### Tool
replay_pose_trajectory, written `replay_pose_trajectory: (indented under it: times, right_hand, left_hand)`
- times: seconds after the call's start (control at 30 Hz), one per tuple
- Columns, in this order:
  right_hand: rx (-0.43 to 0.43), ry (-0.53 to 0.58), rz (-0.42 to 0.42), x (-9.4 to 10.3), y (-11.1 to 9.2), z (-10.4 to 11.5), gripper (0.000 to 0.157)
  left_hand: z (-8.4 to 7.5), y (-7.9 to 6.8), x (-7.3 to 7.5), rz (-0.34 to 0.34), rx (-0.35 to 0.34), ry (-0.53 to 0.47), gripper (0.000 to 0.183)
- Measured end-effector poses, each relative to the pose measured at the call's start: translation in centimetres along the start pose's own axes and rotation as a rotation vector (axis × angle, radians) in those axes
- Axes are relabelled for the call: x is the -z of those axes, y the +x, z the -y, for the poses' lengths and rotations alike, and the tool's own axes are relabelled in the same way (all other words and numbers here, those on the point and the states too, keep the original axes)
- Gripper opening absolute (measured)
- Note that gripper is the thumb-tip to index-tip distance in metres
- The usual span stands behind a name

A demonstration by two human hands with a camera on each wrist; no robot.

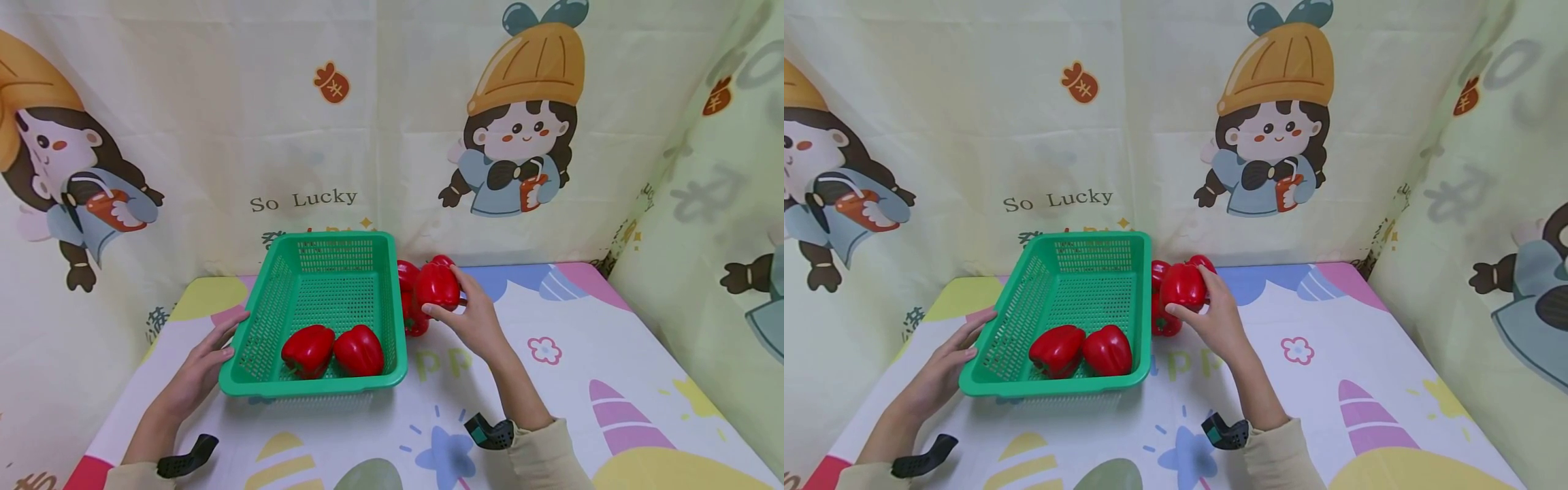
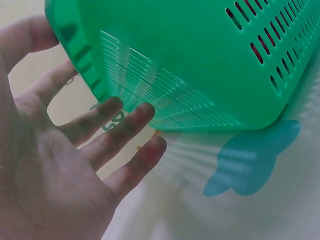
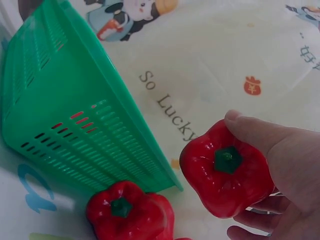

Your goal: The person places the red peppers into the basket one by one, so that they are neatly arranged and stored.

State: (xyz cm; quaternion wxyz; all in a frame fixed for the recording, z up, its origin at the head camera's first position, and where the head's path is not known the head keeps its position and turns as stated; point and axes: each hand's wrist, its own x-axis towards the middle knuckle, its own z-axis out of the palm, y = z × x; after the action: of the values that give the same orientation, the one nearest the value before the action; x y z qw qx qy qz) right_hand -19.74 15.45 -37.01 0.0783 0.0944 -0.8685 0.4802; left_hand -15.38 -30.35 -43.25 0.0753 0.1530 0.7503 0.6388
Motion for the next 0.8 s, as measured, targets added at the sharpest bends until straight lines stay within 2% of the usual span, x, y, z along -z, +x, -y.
replay_pose_trajectory:
  times: [0.23, 0.57, 0.8]
  right_hand:
    - [0.066, 0.016, 0.009, -0.1, -0.2, 0.7, 0.086]
    - [0.05, 0.015, 0.04, -0.3, -0.2, 1.7, 0.087]
    - [0.086, 0.011, 0.058, -0.6, 0.4, 2.7, 0.084]
  left_hand:
    - [0.3, 0.0, 0.1, -0.013, 0.019, 0.041, 0.052]
    - [0.3, -0.2, 0.2, 0.014, -0.009, -0.032, 0.053]
    - [0.2, -0.1, 0.1, 0.01, -0.028, -0.011, 0.052]
